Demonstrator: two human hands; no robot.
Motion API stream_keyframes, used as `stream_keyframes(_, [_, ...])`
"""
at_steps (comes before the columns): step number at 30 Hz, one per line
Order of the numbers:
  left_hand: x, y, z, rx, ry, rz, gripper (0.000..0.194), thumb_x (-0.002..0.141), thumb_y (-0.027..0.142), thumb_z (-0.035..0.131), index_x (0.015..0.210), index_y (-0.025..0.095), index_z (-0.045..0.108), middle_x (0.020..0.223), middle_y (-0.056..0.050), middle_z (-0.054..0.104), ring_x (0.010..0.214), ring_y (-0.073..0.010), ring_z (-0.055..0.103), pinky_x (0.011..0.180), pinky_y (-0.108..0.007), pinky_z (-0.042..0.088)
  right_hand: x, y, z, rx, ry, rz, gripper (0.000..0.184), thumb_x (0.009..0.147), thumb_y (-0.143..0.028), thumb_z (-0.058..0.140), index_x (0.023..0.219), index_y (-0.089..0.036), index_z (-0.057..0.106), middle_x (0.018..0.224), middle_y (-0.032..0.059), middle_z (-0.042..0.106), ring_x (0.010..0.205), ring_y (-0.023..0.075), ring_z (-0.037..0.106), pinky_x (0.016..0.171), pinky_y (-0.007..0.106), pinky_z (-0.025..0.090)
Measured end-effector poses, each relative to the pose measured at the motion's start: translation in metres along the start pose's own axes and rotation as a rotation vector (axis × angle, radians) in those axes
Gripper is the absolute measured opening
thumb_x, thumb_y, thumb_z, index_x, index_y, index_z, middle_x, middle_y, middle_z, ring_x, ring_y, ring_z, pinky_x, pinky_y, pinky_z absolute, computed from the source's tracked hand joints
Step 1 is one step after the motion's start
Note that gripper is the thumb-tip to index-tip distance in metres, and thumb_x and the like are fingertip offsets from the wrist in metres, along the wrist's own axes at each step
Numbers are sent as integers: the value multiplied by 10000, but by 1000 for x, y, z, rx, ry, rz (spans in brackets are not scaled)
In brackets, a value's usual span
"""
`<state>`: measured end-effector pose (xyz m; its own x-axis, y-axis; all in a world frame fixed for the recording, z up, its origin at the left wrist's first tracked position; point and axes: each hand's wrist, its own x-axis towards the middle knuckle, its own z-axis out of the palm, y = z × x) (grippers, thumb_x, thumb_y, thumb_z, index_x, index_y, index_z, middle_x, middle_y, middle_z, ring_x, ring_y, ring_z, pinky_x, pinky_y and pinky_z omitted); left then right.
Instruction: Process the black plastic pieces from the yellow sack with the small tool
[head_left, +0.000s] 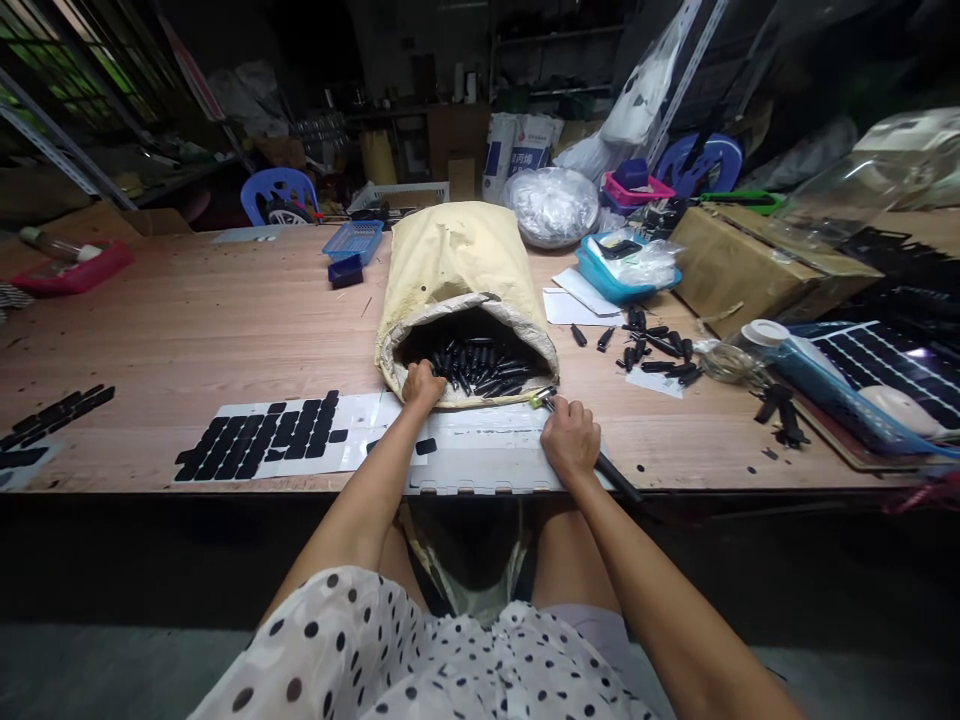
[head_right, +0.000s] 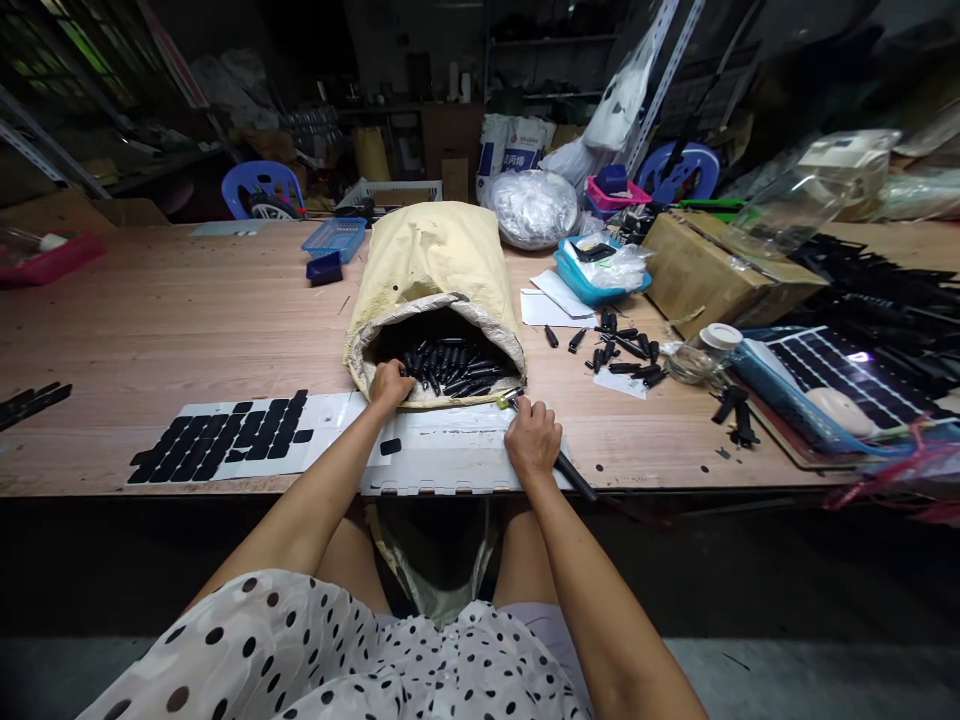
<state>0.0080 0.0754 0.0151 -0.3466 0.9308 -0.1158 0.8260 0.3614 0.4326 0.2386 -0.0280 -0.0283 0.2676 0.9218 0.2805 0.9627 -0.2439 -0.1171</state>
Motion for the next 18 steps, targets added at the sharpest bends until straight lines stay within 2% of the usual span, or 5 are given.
stream_keyframes(4, [-16, -10, 5, 44, 27, 148, 385, 796, 186, 647, 1178, 231, 661, 1164, -113, 668, 1051, -294, 658, 837, -362, 521, 1, 0, 0, 1, 3, -4, 300, 944, -214, 441, 1175, -174, 628, 969, 118, 601, 915, 236, 507, 665, 316, 274])
stream_keyframes(8, [-37, -23, 6, -133, 30, 422, 484, 788, 135, 630, 1264, 223, 625, 1019, -55, 706, 925, -219, 668, 858, -329, 524, 1, 0, 0, -1, -3, -5, 311, 947, -205, 425, 1182, -173, 626, 974, 120, 607, 921, 239, 510, 663, 320, 268])
stream_keyframes(10, [-52, -26, 9, -252, -56, 607, 519, 791, 140, 634, 1299, 243, 608, 994, -23, 713, 862, -186, 662, 850, -314, 533, 1, 0, 0, 1, 0, -5, 318, 945, -203, 422, 1191, -173, 622, 982, 122, 609, 925, 241, 511, 663, 323, 266])
stream_keyframes(13, [-73, -28, 19, -294, -228, 813, 501, 768, 128, 668, 1247, 271, 653, 1006, -5, 723, 933, -193, 648, 908, -327, 523, 1, 0, 0, 4, 5, 1, 320, 944, -206, 425, 1195, -174, 620, 994, 126, 610, 929, 244, 508, 665, 326, 266])
stream_keyframes(18, [-86, -34, 32, -262, -274, 760, 401, 771, 156, 703, 1161, 251, 702, 1010, -27, 713, 992, -228, 600, 937, -375, 503, 1, 1, 1, 20, 9, 4, 315, 944, -211, 426, 1184, -176, 628, 986, 125, 606, 925, 242, 501, 669, 326, 269])
